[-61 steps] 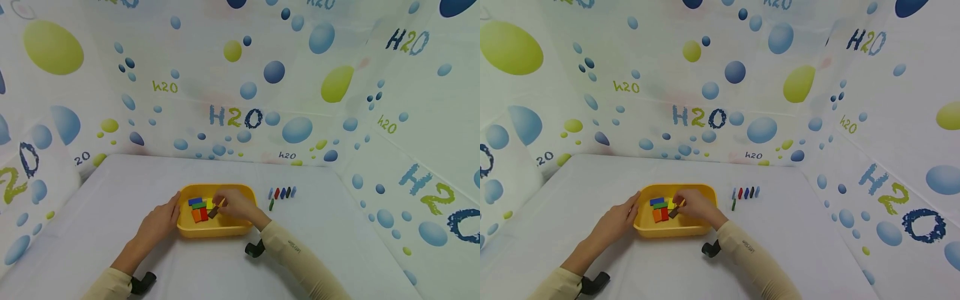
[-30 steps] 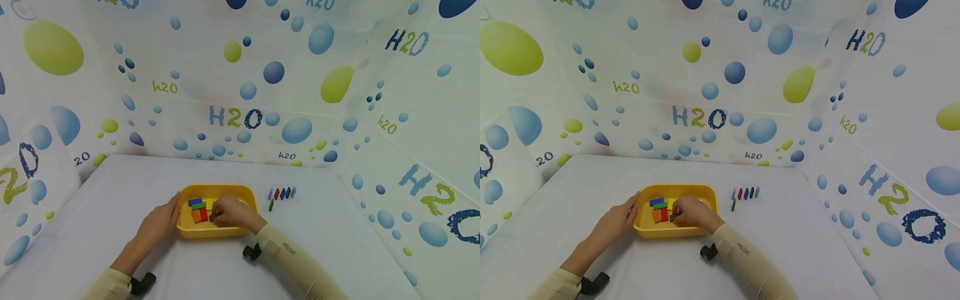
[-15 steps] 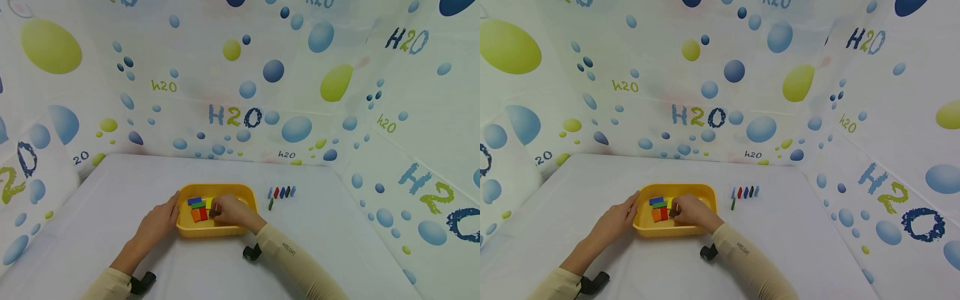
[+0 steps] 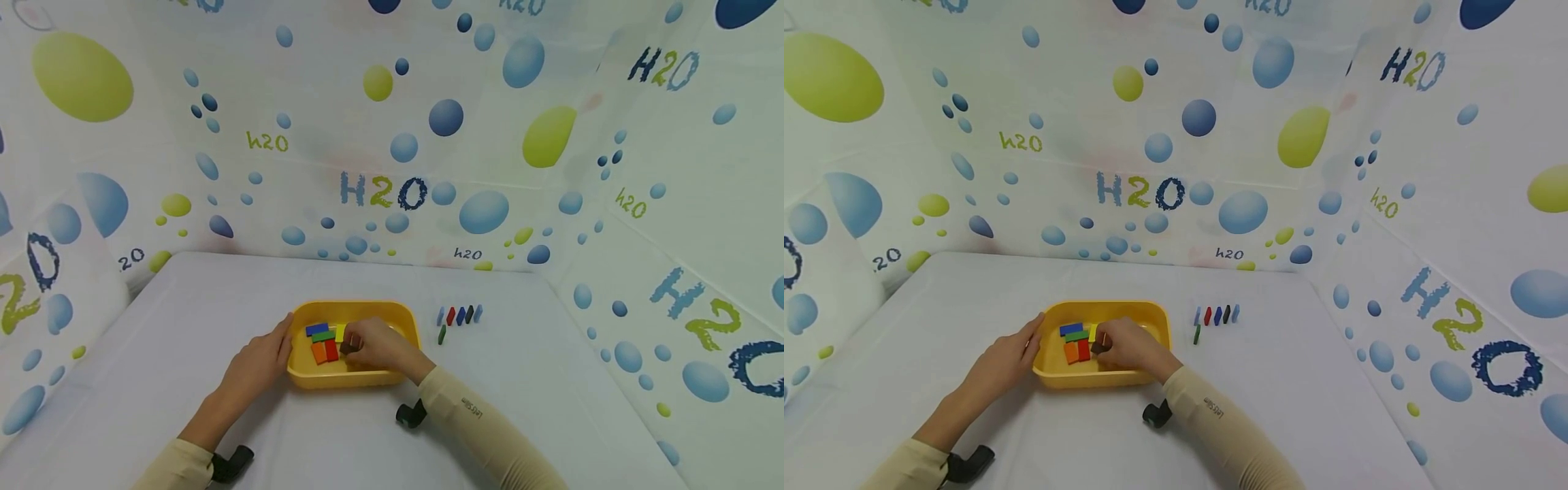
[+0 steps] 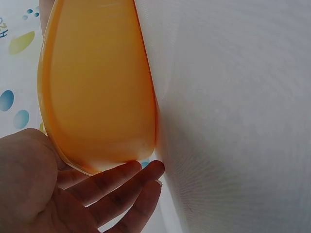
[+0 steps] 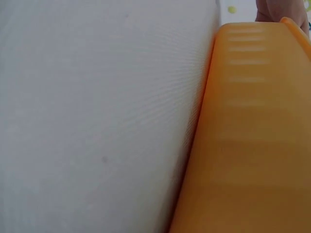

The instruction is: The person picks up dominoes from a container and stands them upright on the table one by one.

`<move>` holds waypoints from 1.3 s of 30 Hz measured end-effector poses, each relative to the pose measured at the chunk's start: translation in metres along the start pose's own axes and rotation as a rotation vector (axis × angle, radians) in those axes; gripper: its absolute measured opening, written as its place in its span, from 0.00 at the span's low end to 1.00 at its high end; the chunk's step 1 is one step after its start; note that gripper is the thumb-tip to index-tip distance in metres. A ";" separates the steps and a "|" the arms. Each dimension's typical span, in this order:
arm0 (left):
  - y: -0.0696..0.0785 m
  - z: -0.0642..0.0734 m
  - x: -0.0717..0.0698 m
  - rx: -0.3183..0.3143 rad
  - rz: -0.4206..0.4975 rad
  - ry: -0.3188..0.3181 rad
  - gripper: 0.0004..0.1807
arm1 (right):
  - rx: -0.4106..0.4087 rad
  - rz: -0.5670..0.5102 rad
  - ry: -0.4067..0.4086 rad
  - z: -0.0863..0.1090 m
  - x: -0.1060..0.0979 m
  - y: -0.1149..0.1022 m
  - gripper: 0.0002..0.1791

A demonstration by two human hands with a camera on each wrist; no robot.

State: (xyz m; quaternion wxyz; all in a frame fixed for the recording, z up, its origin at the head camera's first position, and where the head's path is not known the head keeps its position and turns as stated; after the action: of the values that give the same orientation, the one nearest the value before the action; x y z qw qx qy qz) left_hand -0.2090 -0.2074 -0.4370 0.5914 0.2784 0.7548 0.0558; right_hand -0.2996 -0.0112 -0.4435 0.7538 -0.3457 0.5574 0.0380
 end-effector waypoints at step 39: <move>-0.001 -0.002 0.000 0.001 -0.004 -0.005 0.30 | -0.011 -0.180 -0.011 0.016 -0.018 0.011 0.06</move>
State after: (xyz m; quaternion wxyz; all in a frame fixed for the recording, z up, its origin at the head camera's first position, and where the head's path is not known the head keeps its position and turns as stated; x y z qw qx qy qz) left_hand -0.2113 -0.2075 -0.4366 0.5933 0.2770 0.7539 0.0536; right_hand -0.2985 0.0121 -0.4315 0.7554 -0.3986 0.5196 -0.0248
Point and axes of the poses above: each hand's wrist, its own z-axis away from the middle knuckle, its own x-axis out of the palm, y = z × x, the point moved 5 cm from there along -z, towards the middle knuckle, and after that the axes turned 13 degrees about x, right-handed, at the moved point
